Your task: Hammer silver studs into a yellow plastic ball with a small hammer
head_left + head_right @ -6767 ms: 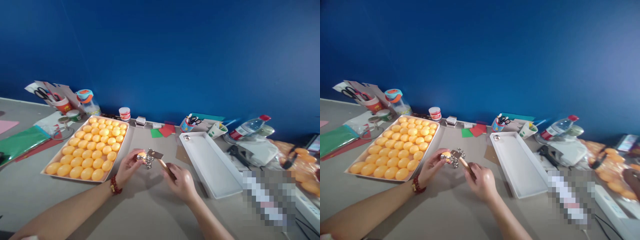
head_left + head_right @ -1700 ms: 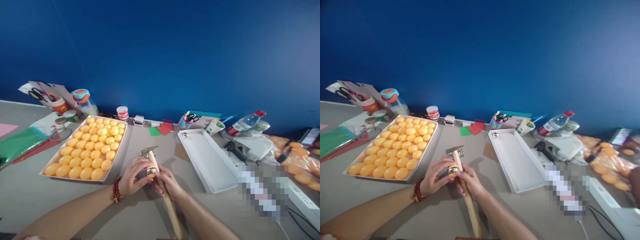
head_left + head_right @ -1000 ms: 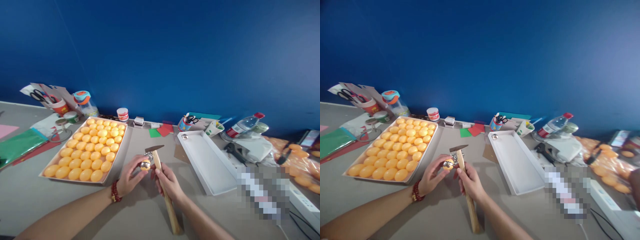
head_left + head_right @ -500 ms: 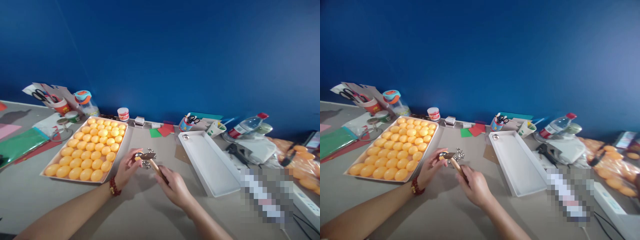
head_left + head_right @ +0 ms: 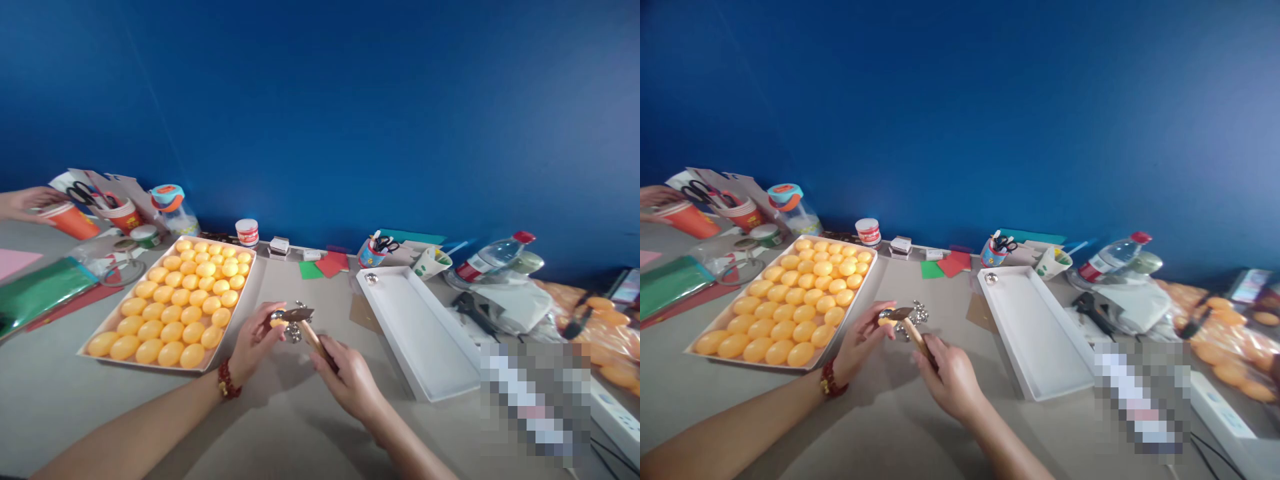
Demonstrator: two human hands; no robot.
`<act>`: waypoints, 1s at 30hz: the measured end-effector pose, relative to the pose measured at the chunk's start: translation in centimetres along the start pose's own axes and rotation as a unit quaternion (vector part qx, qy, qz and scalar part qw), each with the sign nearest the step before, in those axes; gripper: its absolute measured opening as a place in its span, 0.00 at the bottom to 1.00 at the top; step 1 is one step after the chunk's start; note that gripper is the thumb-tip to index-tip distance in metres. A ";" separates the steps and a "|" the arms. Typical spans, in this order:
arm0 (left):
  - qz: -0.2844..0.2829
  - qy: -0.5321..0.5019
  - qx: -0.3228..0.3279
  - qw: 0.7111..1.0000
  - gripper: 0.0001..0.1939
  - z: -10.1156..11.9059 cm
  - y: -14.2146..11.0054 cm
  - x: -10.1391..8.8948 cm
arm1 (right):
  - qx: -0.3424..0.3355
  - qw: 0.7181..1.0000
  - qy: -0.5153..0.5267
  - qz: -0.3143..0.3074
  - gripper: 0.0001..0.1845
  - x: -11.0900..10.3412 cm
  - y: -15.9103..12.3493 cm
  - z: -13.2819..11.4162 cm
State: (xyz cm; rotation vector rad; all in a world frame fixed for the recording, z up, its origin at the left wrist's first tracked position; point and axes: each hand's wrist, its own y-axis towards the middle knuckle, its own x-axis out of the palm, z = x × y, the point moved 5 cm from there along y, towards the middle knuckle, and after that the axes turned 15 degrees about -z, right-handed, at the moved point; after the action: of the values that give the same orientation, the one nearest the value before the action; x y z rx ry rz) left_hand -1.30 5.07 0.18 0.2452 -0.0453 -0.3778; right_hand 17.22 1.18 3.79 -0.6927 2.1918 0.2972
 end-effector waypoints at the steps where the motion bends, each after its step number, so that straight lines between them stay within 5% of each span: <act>1: 0.001 0.000 -0.002 1.000 0.18 -0.1 0.0 0.0 | 0.003 1.000 0.002 -0.001 0.08 0.0 0.0 0.1; 30: -0.026 -0.037 0.006 0.999 0.17 -0.2 -0.2 0.4 | 0.004 1.000 0.007 0.009 0.10 -0.5 0.1 -0.1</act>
State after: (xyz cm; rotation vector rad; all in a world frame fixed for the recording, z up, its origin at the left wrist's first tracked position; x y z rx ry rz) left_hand -0.94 4.78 -0.12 0.2448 -0.1133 -0.4382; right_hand 17.42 1.43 4.24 -0.6733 2.2117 0.2934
